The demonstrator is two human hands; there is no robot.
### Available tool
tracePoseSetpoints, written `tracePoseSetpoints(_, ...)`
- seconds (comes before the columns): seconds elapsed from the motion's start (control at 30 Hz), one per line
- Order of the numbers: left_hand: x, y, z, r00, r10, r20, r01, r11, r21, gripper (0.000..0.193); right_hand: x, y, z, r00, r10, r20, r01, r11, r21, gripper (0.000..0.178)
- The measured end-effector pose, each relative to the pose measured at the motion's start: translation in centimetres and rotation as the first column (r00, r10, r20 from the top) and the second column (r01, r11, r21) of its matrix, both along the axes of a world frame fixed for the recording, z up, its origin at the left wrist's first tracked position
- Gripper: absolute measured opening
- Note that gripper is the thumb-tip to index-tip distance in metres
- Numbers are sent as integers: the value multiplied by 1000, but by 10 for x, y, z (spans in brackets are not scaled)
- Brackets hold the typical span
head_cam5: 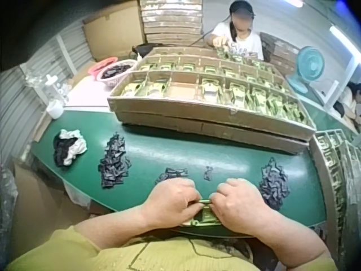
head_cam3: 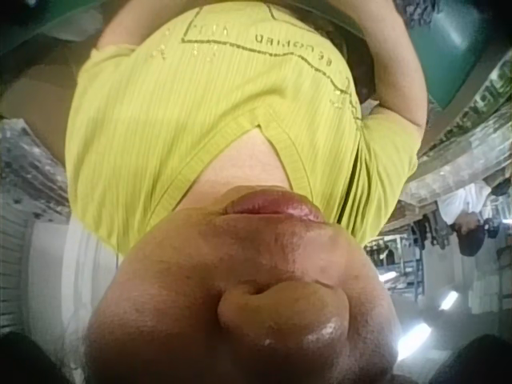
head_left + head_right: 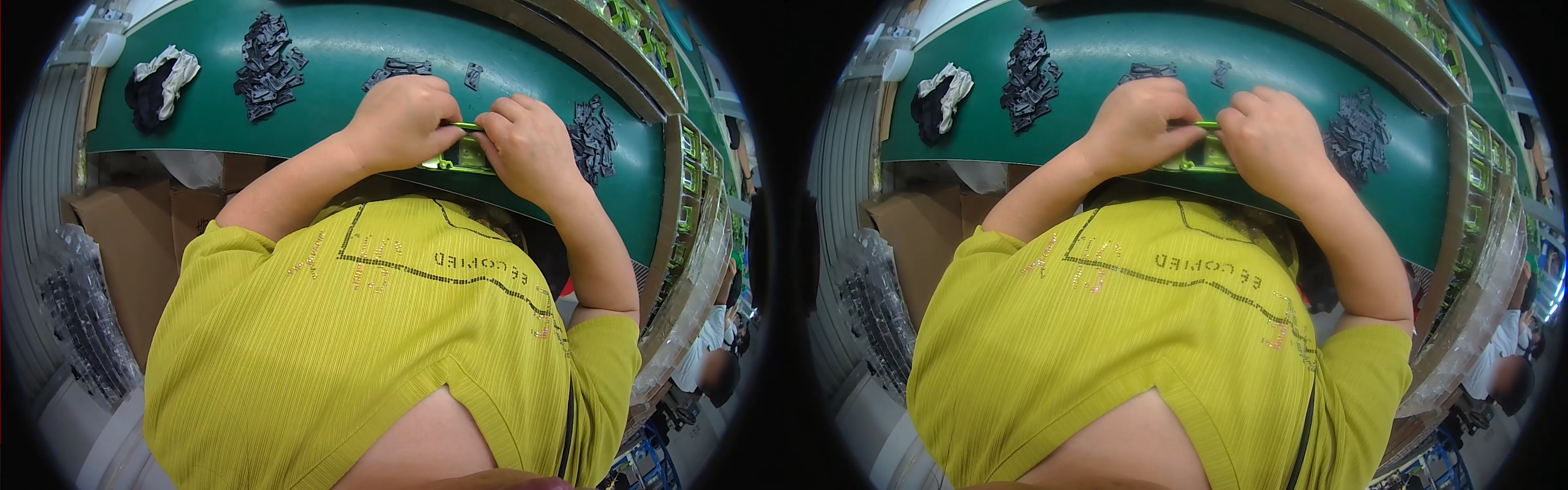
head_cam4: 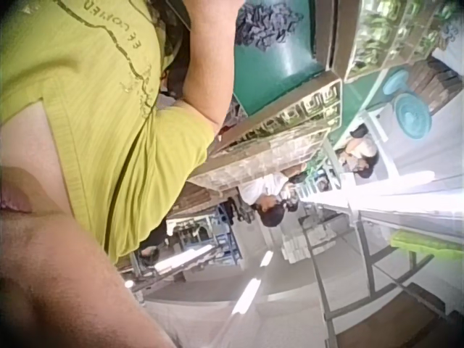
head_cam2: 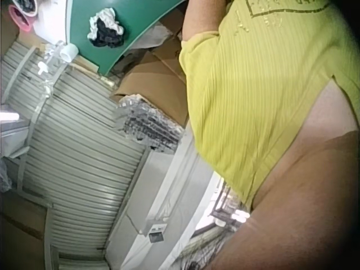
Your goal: The person assembles toy cars by attaching black plastic parts onto toy car bodies by hand and placing the assembled cars back into a tray.
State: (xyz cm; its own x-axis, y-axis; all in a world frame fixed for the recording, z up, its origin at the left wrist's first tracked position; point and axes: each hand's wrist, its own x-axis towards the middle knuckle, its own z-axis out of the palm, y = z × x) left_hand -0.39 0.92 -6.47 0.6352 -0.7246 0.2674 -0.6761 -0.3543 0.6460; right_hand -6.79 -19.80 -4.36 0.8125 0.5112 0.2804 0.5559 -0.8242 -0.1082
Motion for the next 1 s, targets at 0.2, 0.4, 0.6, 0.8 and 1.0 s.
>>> tracePoseSetpoints(0.2, -3, -10, 0, 962, -126, 242, 108, 990, 86, 10, 10, 0, 6, 986, 157, -61, -165, 975, -151, 10)
tracePoseSetpoints(0.4, -19, 1, -9, 986, 37, 162, -33, 999, -25, 24, 16, -5, 19, 956, -3, -293, -19, 997, -72, 15)
tracePoseSetpoints(0.6, -25, 15, -13, 990, -13, 142, 25, 996, -83, 58, 66, 9, 28, 789, -46, -612, 260, 929, 264, 19)
tracePoseSetpoints(0.8, -25, 15, -12, 987, -34, 155, 49, 994, -94, 58, 98, 55, -5, 950, -38, -309, 125, 955, 268, 22)
tracePoseSetpoints(1.0, -25, 18, -11, 989, -39, 140, 48, 997, -63, 57, 108, 65, -4, 895, -59, -442, 159, 968, 195, 25)
